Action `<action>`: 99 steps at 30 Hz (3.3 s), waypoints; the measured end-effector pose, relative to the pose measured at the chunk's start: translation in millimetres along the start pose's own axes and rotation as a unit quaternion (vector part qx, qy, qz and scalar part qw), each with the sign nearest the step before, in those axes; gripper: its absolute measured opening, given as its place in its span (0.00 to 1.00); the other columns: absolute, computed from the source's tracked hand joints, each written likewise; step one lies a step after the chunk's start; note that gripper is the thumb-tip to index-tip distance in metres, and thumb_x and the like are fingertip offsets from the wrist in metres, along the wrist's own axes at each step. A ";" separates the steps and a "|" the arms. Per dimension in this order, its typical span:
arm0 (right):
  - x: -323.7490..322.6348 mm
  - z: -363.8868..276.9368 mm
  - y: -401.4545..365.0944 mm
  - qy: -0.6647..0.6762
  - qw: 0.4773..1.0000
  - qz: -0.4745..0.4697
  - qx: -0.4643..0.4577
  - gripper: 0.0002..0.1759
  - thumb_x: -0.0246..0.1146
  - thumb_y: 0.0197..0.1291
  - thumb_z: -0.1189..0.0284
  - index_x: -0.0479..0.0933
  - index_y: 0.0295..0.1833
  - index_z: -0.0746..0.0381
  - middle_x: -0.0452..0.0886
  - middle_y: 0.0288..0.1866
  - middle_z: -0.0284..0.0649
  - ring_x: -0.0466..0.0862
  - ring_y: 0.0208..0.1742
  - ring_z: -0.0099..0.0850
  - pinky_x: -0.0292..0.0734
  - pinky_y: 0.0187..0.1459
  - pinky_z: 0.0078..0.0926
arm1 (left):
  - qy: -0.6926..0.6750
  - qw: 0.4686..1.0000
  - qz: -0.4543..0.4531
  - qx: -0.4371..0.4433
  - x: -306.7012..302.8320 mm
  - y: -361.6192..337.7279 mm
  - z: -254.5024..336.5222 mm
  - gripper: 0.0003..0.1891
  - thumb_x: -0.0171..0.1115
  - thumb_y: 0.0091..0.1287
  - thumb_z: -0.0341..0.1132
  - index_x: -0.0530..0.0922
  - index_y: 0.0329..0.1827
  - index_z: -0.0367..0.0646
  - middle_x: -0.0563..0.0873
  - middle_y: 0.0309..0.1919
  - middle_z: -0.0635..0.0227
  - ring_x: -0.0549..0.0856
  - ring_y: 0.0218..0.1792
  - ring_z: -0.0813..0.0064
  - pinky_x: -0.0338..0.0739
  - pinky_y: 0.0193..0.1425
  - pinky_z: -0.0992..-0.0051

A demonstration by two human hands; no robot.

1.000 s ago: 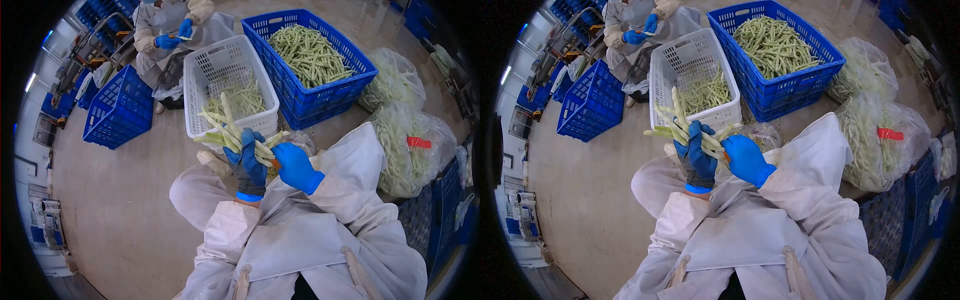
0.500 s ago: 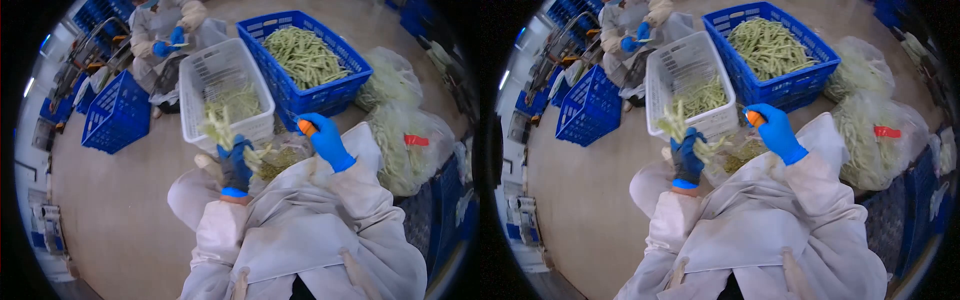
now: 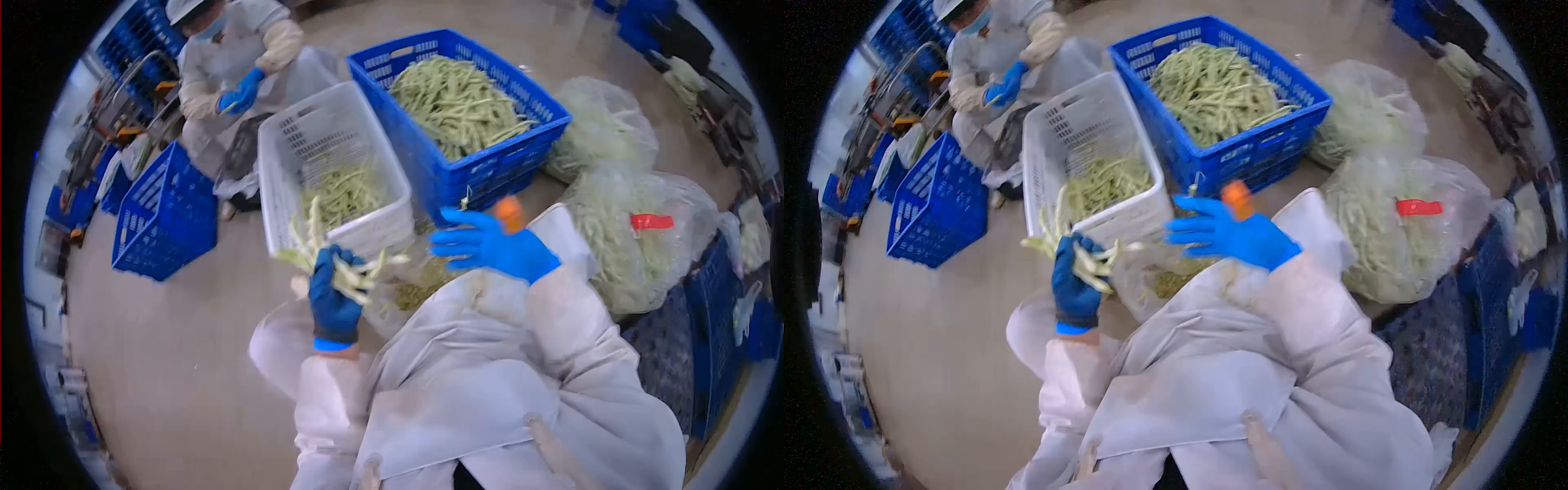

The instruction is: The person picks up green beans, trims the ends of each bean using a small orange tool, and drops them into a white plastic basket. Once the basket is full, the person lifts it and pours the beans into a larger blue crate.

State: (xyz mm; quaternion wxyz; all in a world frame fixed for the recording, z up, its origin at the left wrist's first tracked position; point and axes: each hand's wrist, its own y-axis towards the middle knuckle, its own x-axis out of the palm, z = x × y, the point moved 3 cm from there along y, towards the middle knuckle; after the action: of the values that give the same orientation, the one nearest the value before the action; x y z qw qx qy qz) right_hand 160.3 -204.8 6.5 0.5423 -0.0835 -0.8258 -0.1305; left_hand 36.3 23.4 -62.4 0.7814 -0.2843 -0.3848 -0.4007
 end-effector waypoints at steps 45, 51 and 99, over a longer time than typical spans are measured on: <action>16.5 70.8 14.4 -0.799 0.572 0.107 -0.152 0.18 0.59 0.58 0.76 0.73 0.55 0.65 0.79 0.43 0.46 0.81 0.40 0.37 0.75 0.40 0.32 | -0.170 0.985 -0.016 0.027 38.7 -1.6 3.7 0.08 0.56 0.68 0.36 0.76 0.44 0.42 0.82 0.34 0.68 0.81 0.38 0.68 0.75 0.50 0.66; 32.7 81.5 33.2 -0.871 0.433 0.038 -0.228 0.20 0.59 0.53 0.76 0.73 0.54 0.64 0.78 0.38 0.43 0.79 0.37 0.38 0.73 0.39 0.35 | -0.045 0.996 0.058 0.052 30.8 -4.9 -4.5 0.07 0.57 0.67 0.37 0.74 0.39 0.43 0.78 0.31 0.67 0.78 0.36 0.68 0.75 0.47 0.65; -31.2 -20.7 42.6 -0.655 0.745 0.077 -0.095 0.16 0.57 0.57 0.81 0.77 0.52 0.62 0.81 0.46 0.44 0.81 0.46 0.35 0.74 0.48 0.29 | -0.071 0.978 -0.110 -0.165 74.0 20.0 -61.8 0.27 0.52 0.67 0.38 0.59 0.69 0.49 0.67 0.66 0.64 0.63 0.69 0.59 0.59 0.70 0.50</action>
State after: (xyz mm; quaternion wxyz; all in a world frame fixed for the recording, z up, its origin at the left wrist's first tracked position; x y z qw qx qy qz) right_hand 202.7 -170.4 -9.0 -0.1349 -0.2624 -0.9522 -0.0792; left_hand 104.5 -43.0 -37.3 0.6457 -0.3931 -0.3965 -0.5209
